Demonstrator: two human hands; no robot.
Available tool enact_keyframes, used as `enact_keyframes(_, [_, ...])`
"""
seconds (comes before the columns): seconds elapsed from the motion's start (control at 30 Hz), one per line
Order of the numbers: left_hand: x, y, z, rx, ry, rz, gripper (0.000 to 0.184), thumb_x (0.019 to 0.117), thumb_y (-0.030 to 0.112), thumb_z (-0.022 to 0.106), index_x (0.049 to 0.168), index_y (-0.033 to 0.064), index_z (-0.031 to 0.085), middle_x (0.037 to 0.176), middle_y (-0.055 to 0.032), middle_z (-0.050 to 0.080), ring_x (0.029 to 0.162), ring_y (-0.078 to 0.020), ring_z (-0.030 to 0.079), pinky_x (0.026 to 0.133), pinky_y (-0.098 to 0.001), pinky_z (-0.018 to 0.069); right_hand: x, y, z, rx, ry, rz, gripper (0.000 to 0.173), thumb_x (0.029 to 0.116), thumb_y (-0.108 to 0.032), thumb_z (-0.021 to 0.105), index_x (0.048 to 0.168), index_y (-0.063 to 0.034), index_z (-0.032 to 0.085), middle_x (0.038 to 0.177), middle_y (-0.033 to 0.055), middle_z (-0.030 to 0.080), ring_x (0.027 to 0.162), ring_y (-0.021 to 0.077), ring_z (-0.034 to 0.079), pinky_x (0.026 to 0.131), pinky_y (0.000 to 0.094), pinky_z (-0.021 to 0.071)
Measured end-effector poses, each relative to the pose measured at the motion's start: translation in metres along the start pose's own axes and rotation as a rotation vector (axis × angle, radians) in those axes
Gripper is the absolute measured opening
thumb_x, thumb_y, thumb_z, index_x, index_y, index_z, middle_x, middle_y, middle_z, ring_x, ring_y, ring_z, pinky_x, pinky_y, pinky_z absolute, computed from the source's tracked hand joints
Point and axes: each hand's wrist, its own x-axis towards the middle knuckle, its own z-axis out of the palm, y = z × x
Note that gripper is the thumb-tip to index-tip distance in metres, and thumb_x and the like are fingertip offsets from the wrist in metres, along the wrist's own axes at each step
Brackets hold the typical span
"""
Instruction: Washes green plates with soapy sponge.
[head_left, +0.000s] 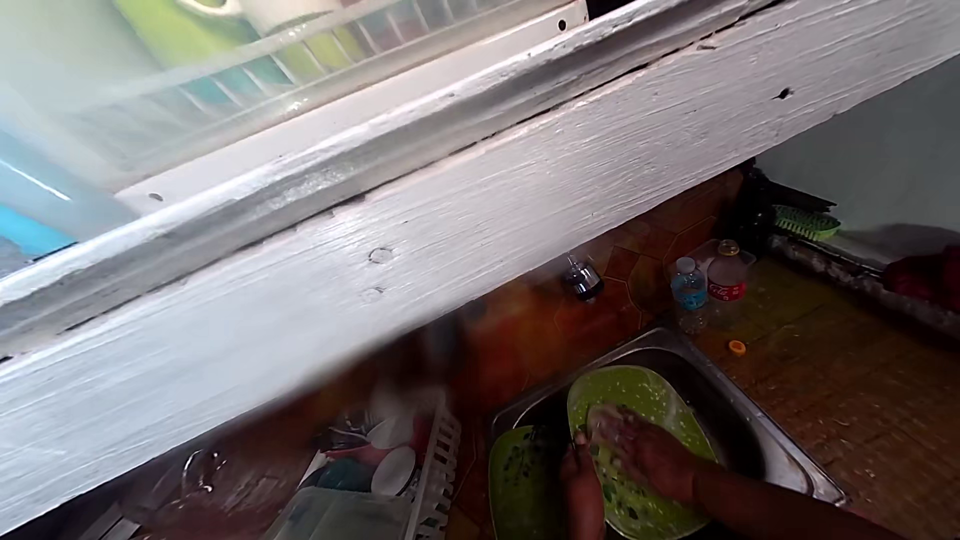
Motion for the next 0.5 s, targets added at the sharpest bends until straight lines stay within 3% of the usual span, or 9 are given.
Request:
enact_keyframes(0.13, [-0.002, 0.004, -0.006, -0.027, -0.001, -0.019, 0.048, 0.1121, 0.029, 0.039, 0.127, -0.0117, 0.061, 0.13, -0.0287, 0.061, 0.125, -0.0328, 0.057, 0.109, -0.0482, 0.0424, 0.018, 0.008, -0.016, -0.047, 0.022, 0.293, 0.062, 0.1106, -0.035, 0.039, 0.164, -0.008, 0.023, 0.171, 0.013, 0.021, 0.158, 0.0339, 0.019, 0.128, 0.05, 0.0158])
enact_keyframes(0.27, [0.003, 0.003, -0.004, -0.041, -0.016, 0.003, 0.046, 0.1123, 0.026, 0.038, 0.124, -0.011, 0.062, 0.123, -0.0268, 0.064, 0.117, -0.0293, 0.061, 0.105, -0.0451, 0.0467, 0.002, -0.039, 0.001, 0.006, 0.02, 0.022, 0.059, 0.1063, -0.03, 0.051, 0.159, -0.0068, 0.038, 0.167, 0.0137, 0.032, 0.156, 0.0376, 0.023, 0.126, 0.0553, 0.0201])
enact_keyframes(0.33, [0.005, 0.005, -0.005, -0.037, -0.031, 0.043, 0.047, 0.1125, 0.027, 0.037, 0.125, -0.0106, 0.062, 0.123, -0.0263, 0.064, 0.117, -0.0279, 0.061, 0.105, -0.0439, 0.0471, 0.004, -0.035, 0.002, -0.012, 0.028, -0.076, 0.056, 0.1065, -0.032, 0.05, 0.156, -0.0076, 0.044, 0.167, 0.0112, 0.034, 0.156, 0.0363, 0.023, 0.127, 0.0535, 0.0178])
enact_keyframes(0.5, [0.003, 0.009, 0.001, -0.011, -0.073, 0.058, 0.045, 0.1118, 0.026, 0.04, 0.121, -0.0112, 0.064, 0.122, -0.0258, 0.065, 0.117, -0.0268, 0.06, 0.105, -0.043, 0.0456, 0.027, -0.008, -0.024, -0.033, 0.055, 0.117, 0.058, 0.1091, -0.034, 0.043, 0.162, -0.0105, 0.033, 0.17, 0.0096, 0.025, 0.158, 0.0324, 0.019, 0.128, 0.0515, 0.0142])
